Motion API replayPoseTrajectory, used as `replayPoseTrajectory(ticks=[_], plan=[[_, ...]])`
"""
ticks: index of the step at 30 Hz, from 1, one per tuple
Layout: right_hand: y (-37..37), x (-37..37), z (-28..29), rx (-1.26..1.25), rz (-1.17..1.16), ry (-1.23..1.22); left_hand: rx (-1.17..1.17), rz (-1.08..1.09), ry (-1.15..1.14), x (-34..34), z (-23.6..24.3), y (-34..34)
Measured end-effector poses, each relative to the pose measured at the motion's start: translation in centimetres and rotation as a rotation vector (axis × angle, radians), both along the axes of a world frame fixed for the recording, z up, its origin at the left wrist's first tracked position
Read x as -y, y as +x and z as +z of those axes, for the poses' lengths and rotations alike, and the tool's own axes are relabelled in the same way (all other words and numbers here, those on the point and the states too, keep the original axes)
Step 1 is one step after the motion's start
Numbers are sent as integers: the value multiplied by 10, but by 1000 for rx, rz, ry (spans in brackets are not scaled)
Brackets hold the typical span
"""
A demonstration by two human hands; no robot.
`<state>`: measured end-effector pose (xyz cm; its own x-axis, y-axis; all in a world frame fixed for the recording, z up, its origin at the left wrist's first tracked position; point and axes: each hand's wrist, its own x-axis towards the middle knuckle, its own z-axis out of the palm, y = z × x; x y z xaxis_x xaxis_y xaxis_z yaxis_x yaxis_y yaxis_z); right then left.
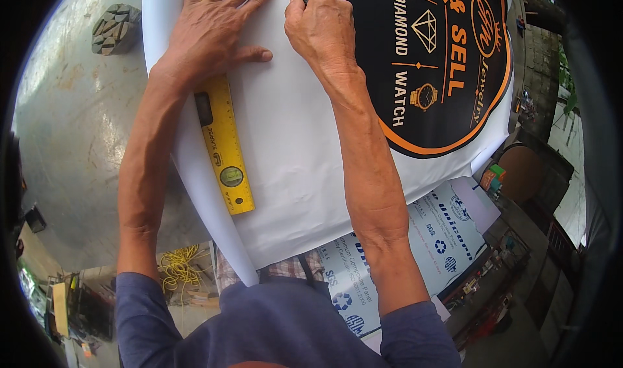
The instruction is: The recorder uses a utility knife and a level to align and cut vinyl graphics onto a sign board.
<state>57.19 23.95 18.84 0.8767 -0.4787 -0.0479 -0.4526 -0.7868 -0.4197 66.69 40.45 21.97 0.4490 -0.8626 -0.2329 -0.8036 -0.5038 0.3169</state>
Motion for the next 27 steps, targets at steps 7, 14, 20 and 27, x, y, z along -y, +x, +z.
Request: replayPoseTrajectory(ticks=[7, 14, 20, 27], plan=[[14, 5, 23, -26, 53, -9, -41, -1, -21, 2, 0, 5], [-10, -2, 14, 56, -117, 460, -116, -6, 107, 10, 5, 10], [-10, -2, 7, 66, -53, 363, 138, 38, -113, 3, -34, 4], [-11, 4, 1, 79, 0, 241, 50, 20, -46, 4, -6, 0]])
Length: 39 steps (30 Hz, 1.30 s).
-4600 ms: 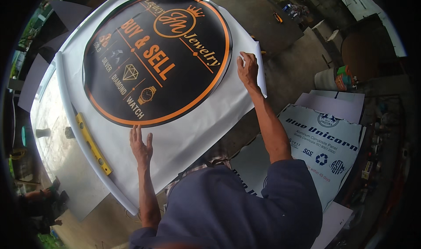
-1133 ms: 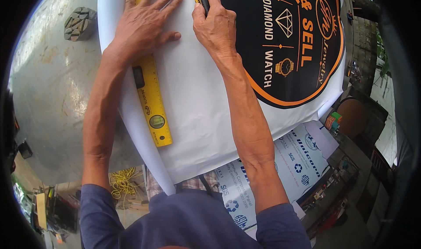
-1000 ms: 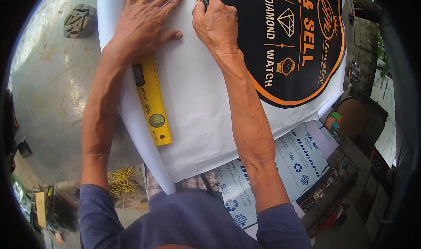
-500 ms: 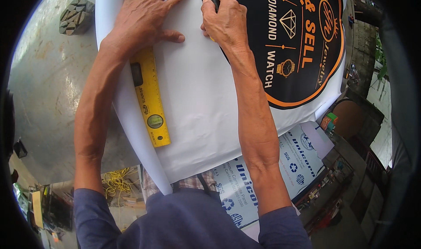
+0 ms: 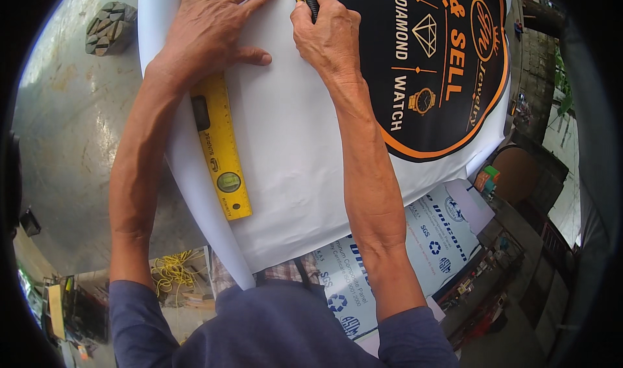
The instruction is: The recorder uses a utility knife and a level to align and cut vinyl graphics onto a sign board.
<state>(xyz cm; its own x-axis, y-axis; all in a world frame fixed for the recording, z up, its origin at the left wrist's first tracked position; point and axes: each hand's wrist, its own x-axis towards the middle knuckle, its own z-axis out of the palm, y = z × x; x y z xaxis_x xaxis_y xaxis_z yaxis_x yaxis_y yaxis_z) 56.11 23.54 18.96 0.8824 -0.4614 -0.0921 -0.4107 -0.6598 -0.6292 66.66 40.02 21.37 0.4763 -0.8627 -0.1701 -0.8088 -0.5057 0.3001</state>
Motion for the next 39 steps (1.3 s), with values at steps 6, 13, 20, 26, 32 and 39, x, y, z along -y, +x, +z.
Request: replayPoseTrajectory(ticks=[6, 13, 20, 26, 32, 39], plan=[[2, 0, -2, -19, -12, 29, -93, -39, 27, -1, 5, 6], [8, 4, 4, -72, 145, -151, -27, -9, 30, 0, 11, -1], [7, 16, -3, 126, 586, -841, -109, -15, -16, -5, 7, 3], [12, 13, 1, 42, 582, -820, -128, -28, -21, -7, 3, 7], [12, 11, 1, 106, 565, -861, 9, 1, -25, -5, -1, 0], [15, 8, 4, 30, 552, -819, -102, -9, -10, -7, 10, 4]])
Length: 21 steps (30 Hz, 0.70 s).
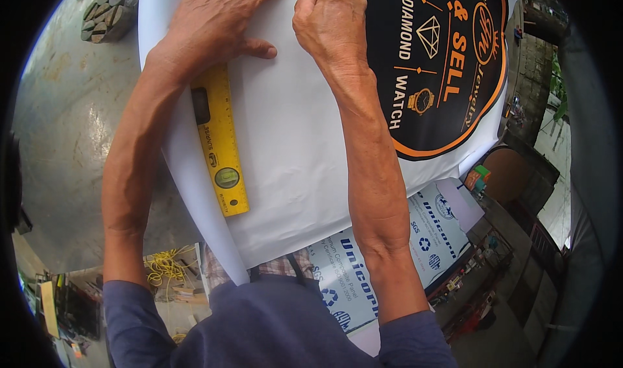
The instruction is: The recorder uses a utility knife and a level to align and cut vinyl graphics onto a sign board.
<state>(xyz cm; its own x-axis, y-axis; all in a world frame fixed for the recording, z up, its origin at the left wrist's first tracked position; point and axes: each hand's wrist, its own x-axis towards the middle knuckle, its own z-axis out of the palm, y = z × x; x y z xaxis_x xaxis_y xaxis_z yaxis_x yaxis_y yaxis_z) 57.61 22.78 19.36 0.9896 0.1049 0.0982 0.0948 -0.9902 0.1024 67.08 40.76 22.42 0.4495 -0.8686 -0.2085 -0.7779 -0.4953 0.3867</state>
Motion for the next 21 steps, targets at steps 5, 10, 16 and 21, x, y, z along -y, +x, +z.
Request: replayPoseTrajectory(ticks=[5, 10, 16, 21], plan=[[-3, 0, -2, 16, -42, 72, -8, -4, -11, 1, -1, -1], [-1, -4, 0, 19, -21, -19, -2, 12, -50, 1, -17, 0], [1, -17, 5, 8, -386, 430, 23, 11, -51, 1, -7, -1], [-7, -23, -4, -11, -498, 626, 58, 22, -43, 0, -5, -3]])
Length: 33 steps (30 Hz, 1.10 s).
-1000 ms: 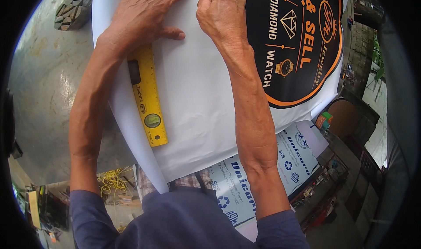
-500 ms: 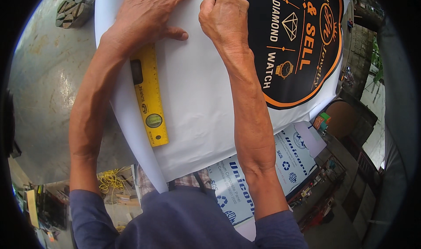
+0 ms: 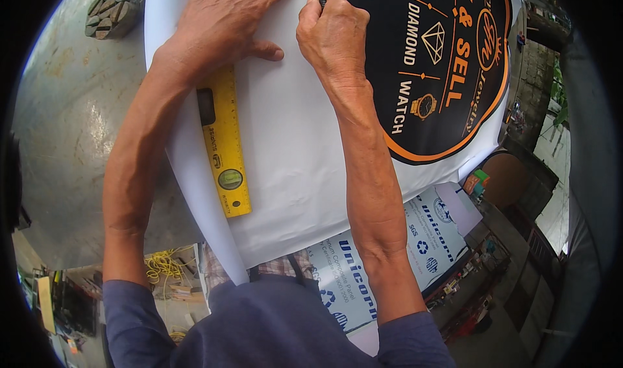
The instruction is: The recorder uses a utility knife and a level to align and cut vinyl graphics onto a sign board.
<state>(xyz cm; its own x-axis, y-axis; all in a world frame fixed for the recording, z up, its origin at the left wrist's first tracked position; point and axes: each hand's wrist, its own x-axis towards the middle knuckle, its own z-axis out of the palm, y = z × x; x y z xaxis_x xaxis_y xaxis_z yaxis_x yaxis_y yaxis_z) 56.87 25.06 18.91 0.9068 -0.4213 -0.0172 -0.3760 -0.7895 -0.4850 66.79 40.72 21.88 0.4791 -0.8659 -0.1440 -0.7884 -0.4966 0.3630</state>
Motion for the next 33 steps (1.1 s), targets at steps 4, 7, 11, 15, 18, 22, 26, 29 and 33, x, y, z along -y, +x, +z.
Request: replayPoseTrajectory(ticks=[4, 7, 11, 15, 18, 22, 26, 29, 33], plan=[[-1, 0, -4, 19, -14, 39, -28, -13, 11, 0, -9, 1], [0, 1, -1, 10, -8, 36, 11, 1, 8, 2, -9, 0], [8, 2, 8, 32, 4, -108, 13, 2, 4, 2, -8, 0], [2, 1, 7, -11, -2, 33, -74, -13, 22, 1, -2, 1], [0, 1, 6, 0, 16, 34, 7, -2, 9, 3, -11, -1], [6, 3, 12, -3, 0, -31, -13, -11, 37, 0, 4, 1], [8, 7, 11, 5, 30, -131, -39, -22, 53, -1, 7, 2], [8, 5, 13, 4, 31, -127, 27, 6, -4, 1, -6, 0], [4, 5, 15, -8, 19, -81, -65, -23, 31, 1, 1, 0]])
